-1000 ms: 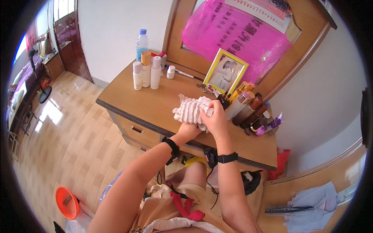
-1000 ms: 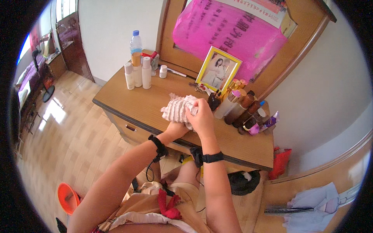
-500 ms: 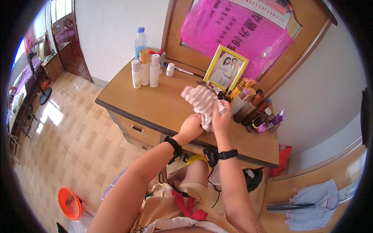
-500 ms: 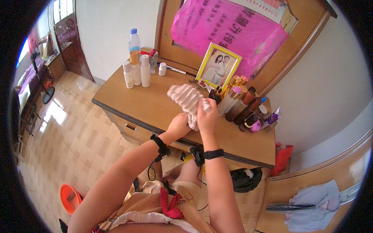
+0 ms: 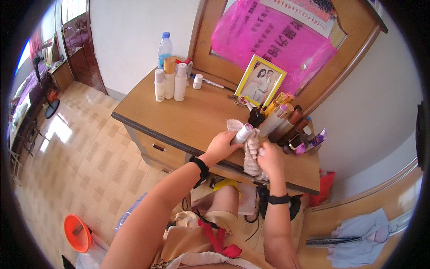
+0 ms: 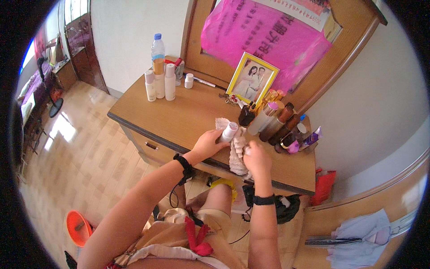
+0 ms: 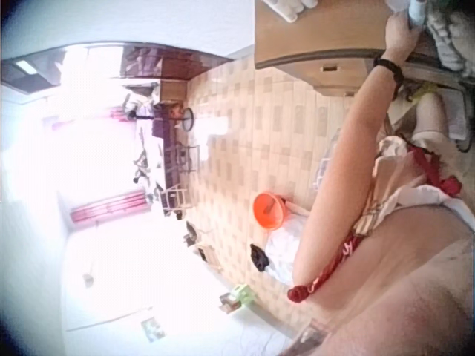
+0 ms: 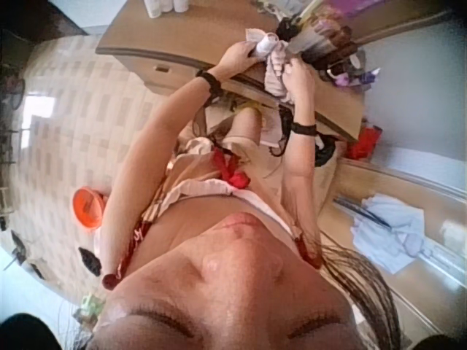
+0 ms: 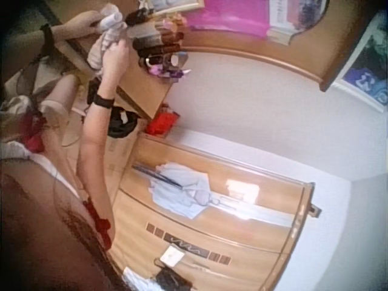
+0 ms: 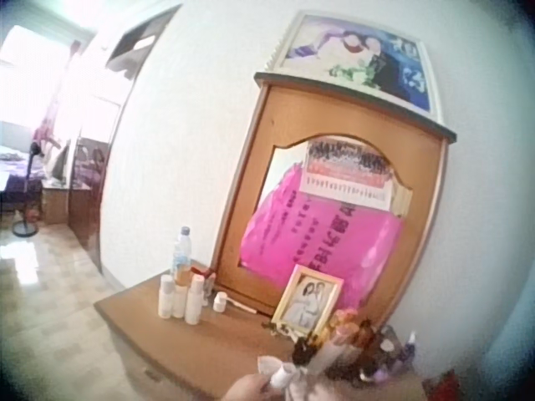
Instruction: The person wipes a wooden desk with a cloth, moving bottles and a photo frame to reach different parts of the surface.
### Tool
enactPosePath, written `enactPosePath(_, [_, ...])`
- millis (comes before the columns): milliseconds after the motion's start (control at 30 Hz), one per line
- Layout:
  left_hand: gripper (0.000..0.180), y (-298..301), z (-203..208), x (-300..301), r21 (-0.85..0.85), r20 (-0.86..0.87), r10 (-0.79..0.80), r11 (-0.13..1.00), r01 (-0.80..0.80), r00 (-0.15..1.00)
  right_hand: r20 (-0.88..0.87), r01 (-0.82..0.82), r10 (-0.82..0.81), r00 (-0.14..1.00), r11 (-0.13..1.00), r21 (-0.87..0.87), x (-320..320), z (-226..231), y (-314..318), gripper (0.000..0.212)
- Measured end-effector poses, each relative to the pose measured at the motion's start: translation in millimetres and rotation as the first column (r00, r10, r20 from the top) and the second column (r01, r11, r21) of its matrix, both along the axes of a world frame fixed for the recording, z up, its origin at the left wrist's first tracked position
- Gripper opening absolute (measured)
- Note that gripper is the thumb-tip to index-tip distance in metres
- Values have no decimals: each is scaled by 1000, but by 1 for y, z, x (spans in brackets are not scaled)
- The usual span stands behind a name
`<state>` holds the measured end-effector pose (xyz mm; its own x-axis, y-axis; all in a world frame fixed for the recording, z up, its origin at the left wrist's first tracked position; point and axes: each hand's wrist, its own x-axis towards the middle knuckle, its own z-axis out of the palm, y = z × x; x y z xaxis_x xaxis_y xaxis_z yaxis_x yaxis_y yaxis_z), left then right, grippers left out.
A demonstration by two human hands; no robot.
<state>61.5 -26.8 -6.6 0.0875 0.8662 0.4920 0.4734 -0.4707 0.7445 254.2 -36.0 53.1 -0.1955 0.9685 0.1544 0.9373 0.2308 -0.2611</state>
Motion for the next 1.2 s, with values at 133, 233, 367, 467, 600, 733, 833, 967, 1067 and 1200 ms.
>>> enactPosePath(133, [42, -3, 7, 3, -3, -45, 2, 1000, -2, 999, -438, 116, 231, 869, 764, 634, 8, 44, -10, 31])
enactPosePath(233, [46, -7, 9, 0, -85, -84, 80, 992, -88, 993, -452, 137, 341, 824, 655, 743, -23, 66, -17, 35])
enactPosePath(367, [49, 4, -7, 0, -38, -144, 60, 997, -66, 988, -257, -196, 395, 882, 803, 563, -68, 47, -1, 33])
enactPosePath(467, [46, 9, -27, 5, 110, -89, 60, 993, -50, 994, -300, -227, 366, 881, 883, 411, -77, 18, 13, 32])
enactPosePath(600, [55, 3, -14, 5, 134, -31, 40, 990, -36, 999, -405, -98, 271, 873, 911, 400, -76, 9, 20, 31])
enactPosePath(733, [48, 2, -13, 0, 87, -58, -2, 996, 7, 998, -468, -91, 304, 830, 901, 424, -83, 9, 17, 32])
enactPosePath(833, [42, 3, -18, -2, 160, -89, 1, 987, 13, 996, -433, -137, 424, 795, 821, 554, -81, 7, 19, 33])
enactPosePath(967, [41, 2, -18, -4, -55, -19, -82, 995, 81, 996, -402, -185, 418, 815, 844, 503, -78, 8, 17, 32])
enactPosePath(1067, [41, -2, -10, -1, -110, -4, -73, 991, 72, 997, -525, -73, 357, 773, 871, 486, -76, -4, 14, 32])
enactPosePath(1200, [46, 2, -17, 0, 37, 25, -50, 998, 49, 998, -597, 70, 397, 697, 791, 607, -77, -36, 8, 40])
